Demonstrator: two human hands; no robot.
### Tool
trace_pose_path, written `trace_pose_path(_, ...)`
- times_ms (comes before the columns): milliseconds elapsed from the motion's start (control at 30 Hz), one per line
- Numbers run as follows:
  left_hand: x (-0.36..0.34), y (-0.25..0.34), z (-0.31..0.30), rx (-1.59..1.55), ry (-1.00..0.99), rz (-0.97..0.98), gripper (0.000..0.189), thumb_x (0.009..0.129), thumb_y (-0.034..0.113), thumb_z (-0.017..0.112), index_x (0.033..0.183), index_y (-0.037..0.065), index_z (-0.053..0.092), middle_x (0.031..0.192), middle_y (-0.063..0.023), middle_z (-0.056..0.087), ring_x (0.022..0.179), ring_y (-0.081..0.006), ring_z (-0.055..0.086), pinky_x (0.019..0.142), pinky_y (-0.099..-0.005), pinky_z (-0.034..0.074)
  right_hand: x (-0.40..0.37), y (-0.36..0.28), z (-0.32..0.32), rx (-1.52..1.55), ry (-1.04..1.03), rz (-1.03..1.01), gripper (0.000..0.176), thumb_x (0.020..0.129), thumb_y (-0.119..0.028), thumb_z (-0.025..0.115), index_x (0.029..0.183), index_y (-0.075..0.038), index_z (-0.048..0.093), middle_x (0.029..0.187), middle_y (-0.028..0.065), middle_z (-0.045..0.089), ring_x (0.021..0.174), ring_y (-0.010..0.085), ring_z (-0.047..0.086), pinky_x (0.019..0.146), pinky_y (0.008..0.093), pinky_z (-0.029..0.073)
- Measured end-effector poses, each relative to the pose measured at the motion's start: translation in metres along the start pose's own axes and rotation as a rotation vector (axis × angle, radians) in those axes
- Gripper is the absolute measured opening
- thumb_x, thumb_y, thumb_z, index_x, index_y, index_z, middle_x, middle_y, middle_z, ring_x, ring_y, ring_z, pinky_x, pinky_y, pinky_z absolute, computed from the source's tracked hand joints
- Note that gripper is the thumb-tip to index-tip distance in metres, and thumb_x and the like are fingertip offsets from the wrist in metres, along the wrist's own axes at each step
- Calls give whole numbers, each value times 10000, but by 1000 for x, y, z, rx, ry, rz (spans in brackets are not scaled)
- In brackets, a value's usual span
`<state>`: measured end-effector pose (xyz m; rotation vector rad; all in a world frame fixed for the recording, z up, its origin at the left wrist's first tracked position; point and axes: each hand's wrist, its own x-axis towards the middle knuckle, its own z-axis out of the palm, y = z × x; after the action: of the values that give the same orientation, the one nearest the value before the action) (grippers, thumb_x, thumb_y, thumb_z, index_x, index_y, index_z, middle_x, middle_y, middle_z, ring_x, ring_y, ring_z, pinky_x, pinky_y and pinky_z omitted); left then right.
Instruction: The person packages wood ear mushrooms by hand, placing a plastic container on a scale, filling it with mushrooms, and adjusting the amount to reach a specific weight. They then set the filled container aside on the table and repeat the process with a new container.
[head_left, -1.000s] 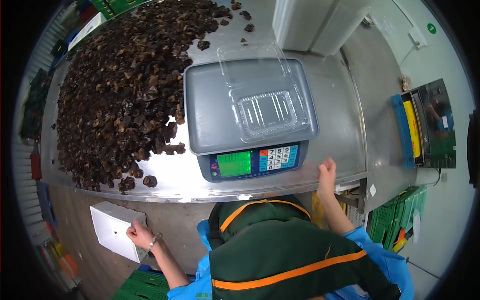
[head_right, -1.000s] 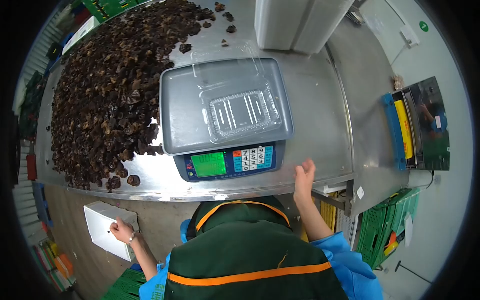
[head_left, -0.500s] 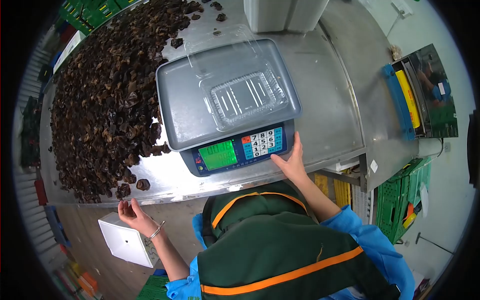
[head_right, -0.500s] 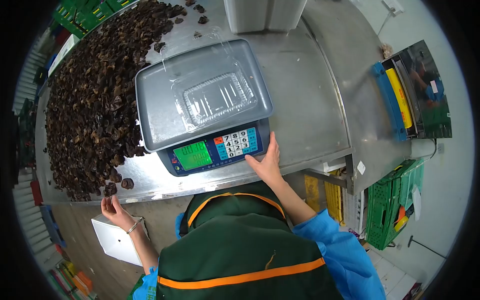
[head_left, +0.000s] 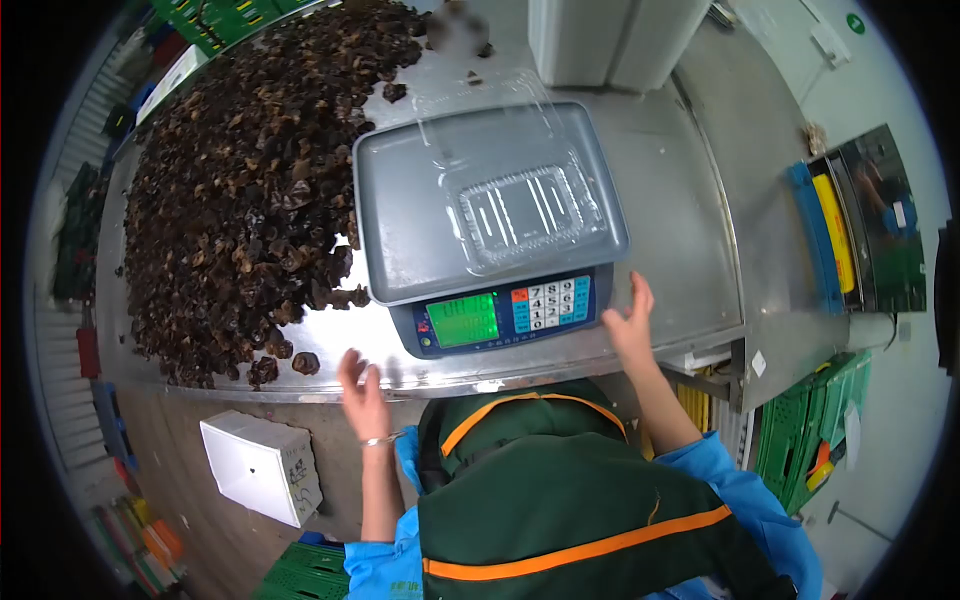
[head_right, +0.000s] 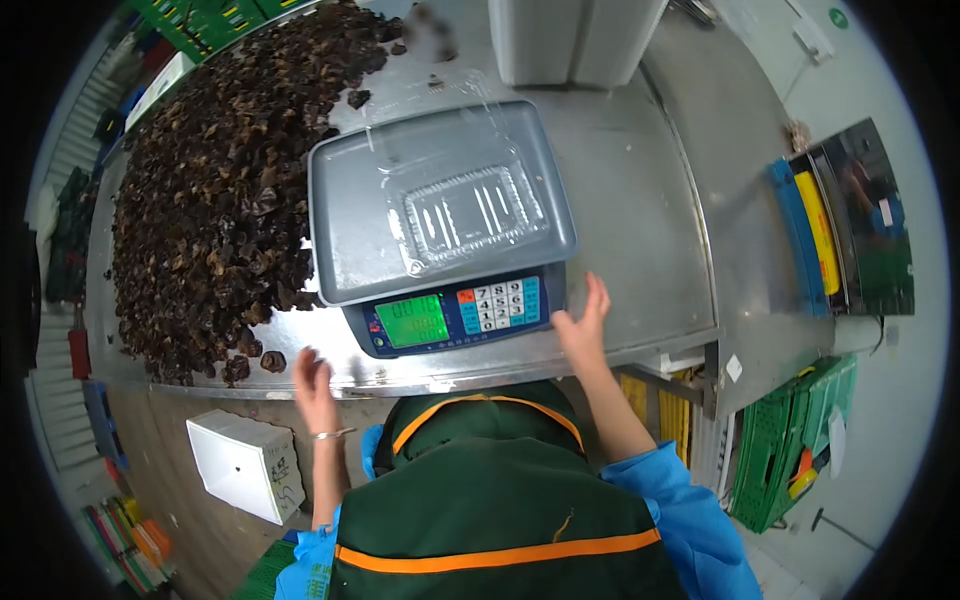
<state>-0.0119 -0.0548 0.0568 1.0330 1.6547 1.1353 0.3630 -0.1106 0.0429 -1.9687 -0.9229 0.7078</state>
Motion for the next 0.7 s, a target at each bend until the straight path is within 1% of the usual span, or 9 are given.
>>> trace_pose_path(100, 10, -4, 42, -300, -136, -529, 533, 901, 403, 488, 1295, 50, 420, 1256, -100, 469, 1133, -216, 456, 907, -357, 388, 8, -24, 8, 516, -255, 184, 770, 664, 35, 454, 1394, 1, 214, 1381, 133, 311, 1276, 267, 310, 1011, 324, 284)
trace_pose_path(267, 48, 3, 28, -108, -225, -341, 630, 927, 518, 332, 1324, 34, 409, 1316, -103, 452, 1171, -246, 447, 924, -381, 381, 11, -10, -2, 397, -509, 165, 731, 682, 65, 470, 1377, 34, 246, 1405, 170, 312, 1310, 256, 298, 1047, 339, 278)
trace_pose_path(300, 59, 0, 20, 95, -295, -379, 614, 934, 506, 318, 1292, 26, 451, 1271, -106, 496, 1146, -239, 475, 898, -359, 409, 16, -33, -15, 102, -407, 148, 678, 681, 27, 494, 1337, 35, 326, 1372, 194, 352, 1302, 288, 307, 1054, 343, 265)
trace_pose_path(367, 64, 8, 17, 234, -308, -358, 525, 932, 431, 403, 1236, 18, 514, 1179, -114, 561, 1011, -207, 559, 788, -312, 473, 38, -64, -33, -55, -54, -252, 621, 680, -33, 533, 1289, -16, 415, 1253, 174, 468, 1247, 285, 369, 1052, 415, 252)
trace_pose_path(433, 84, -19, 1, 388, -265, -91, 434, 856, 267, 578, 1222, 40, 527, 1171, -144, 562, 1034, -247, 546, 850, -348, 447, 48, -149, -35, -295, -165, -527, 589, 692, -67, 558, 1270, -61, 443, 1176, 149, 502, 1201, 273, 399, 1045, 456, 236)
trace_pose_path(500, 105, 9, -8, 829, 116, 516, 541, 774, 219, 635, 1270, 76, 474, 1258, -163, 480, 1164, -340, 428, 970, -423, 339, 53, -183, -17, -549, -250, -774, 558, 704, -100, 584, 1250, -106, 470, 1098, 124, 537, 1154, 261, 429, 1039, 497, 220)
trace_pose_path(533, 125, 21, -18, 872, 190, 511, 658, 710, 194, 661, 1314, 110, 414, 1350, -174, 365, 1244, -409, 283, 1028, -489, 219, 56, -188, -4, -667, -357, -840, 521, 717, -136, 601, 1228, -140, 494, 1025, 92, 552, 1096, 241, 458, 1030, 520, 209)
trace_pose_path(600, 168, 35, -42, 988, 277, 397, 820, 691, 286, 704, 1388, 169, 289, 1438, -194, 196, 1281, -419, 224, 1029, -521, 202, 62, -186, 20, -812, -480, -898, 358, 741, -203, 635, 1096, -188, 600, 823, 17, 564, 907, 196, 534, 969, 523, 268)
trace_pose_path(700, 227, 6, -69, 841, 109, 98, 1110, 565, 535, 770, 1436, 248, 146, 1464, -235, 58, 1310, -450, 137, 1011, -538, 248, 43, -185, 53, -713, -275, -872, 151, 742, -182, 634, 887, -153, 666, 717, 17, 520, 721, 201, 549, 825, 388, 363)
